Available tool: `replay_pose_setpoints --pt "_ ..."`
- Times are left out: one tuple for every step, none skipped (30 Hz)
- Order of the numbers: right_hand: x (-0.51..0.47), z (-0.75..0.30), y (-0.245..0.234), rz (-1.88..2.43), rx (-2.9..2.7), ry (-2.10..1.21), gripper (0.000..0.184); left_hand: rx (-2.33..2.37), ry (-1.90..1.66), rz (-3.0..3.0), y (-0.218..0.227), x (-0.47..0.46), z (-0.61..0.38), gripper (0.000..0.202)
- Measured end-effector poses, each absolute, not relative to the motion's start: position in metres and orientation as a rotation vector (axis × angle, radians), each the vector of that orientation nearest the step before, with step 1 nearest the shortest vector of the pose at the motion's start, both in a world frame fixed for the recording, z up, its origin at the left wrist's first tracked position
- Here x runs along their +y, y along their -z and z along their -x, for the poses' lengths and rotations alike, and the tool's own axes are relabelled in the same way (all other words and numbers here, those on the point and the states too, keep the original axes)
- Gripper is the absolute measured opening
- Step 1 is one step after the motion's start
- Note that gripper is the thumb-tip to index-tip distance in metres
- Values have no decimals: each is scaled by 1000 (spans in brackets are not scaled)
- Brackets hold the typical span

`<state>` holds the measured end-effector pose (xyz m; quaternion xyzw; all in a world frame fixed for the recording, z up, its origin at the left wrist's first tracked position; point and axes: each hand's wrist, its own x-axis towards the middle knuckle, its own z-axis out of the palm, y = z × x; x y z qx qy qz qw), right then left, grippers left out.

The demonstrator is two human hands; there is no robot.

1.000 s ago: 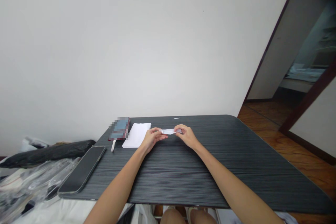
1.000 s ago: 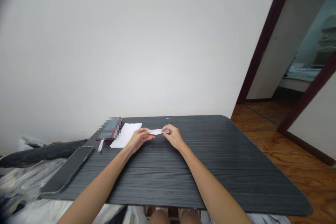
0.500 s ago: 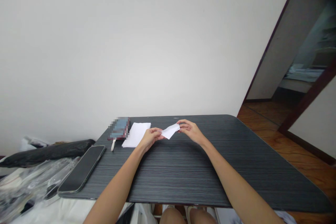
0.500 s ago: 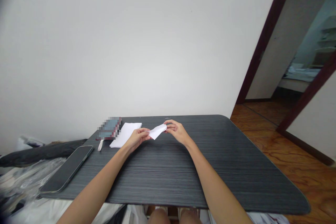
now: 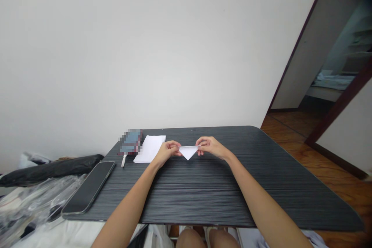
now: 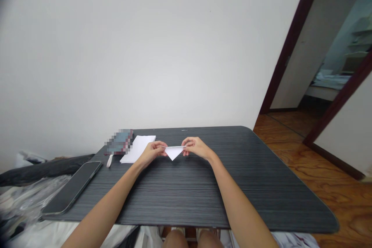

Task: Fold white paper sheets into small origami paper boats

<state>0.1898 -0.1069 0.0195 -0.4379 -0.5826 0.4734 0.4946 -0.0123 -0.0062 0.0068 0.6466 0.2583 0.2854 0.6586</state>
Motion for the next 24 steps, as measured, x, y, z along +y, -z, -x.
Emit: replay_pose_setpoints --pt "-107 -190 -18 1066 -1409 -1158 19 576 -647 -1481 -7 -7 12 15" --pt "-106 -190 -16 1070 -1403 -1164 18 567 -649 -1496 -8 -8 12 15" --pt "-106 -191 -15 1074 -1394 -1165 17 559 -653 -1508 -9 -10 12 15" --pt "-105 -191 -13 1077 -1385 -1164 16 551 -659 -1520 -11 -11 11 15" --pt "-104 -190 -12 1078 -1375 -1161 15 544 -665 -1532 -12 -13 11 16" --pt "-103 -190 -11 1076 -1364 -1159 13 537 -671 -1542 -13 -14 11 16" --pt "-103 -190 -10 1070 -1353 -1158 12 530 -678 -1549 -15 -16 10 16" --pt "-102 -189 -10 1058 -1337 -1158 12 525 -686 -1553 -16 -16 10 16" --pt "-102 -189 -10 1039 -1314 -1161 11 523 -696 -1553 -17 -17 11 17" --pt "-102 -189 -11 1013 -1285 -1166 12 524 -710 -1549 -17 -16 11 18" --pt "-103 -188 -11 984 -1252 -1174 12 527 -728 -1538 -17 -16 11 19" --pt "-103 -188 -13 953 -1219 -1185 13 530 -749 -1523 -17 -16 12 20" --pt "-104 -188 -14 922 -1188 -1198 14 531 -771 -1502 -17 -15 13 21" --pt "-105 -188 -15 892 -1162 -1211 16 528 -791 -1478 -17 -15 13 23" --pt "-105 -188 -16 867 -1141 -1221 18 517 -807 -1453 -17 -15 13 25" --pt "-106 -188 -16 849 -1124 -1227 19 498 -817 -1432 -17 -16 13 27" --pt "-106 -188 -16 839 -1109 -1227 20 475 -823 -1420 -18 -17 13 29" --pt "-106 -188 -16 838 -1096 -1220 21 453 -827 -1419 -18 -17 13 30" --pt "-105 -188 -14 847 -1088 -1207 21 439 -828 -1431 -18 -18 12 31" --pt "-104 -188 -13 867 -1082 -1186 20 439 -829 -1456 -18 -18 12 31" --pt "-102 -187 -11 896 -1080 -1154 19 455 -832 -1494 -18 -17 11 30" --pt "-100 -187 -8 938 -1081 -1108 19 488 -840 -1545 -17 -16 11 30" --pt "-98 -187 -6 994 -1087 -1051 18 538 -853 -1608 -16 -15 10 29" --pt "-96 -187 -3 1062 -1093 -989 17 600 -871 -1682 -15 -13 10 29"
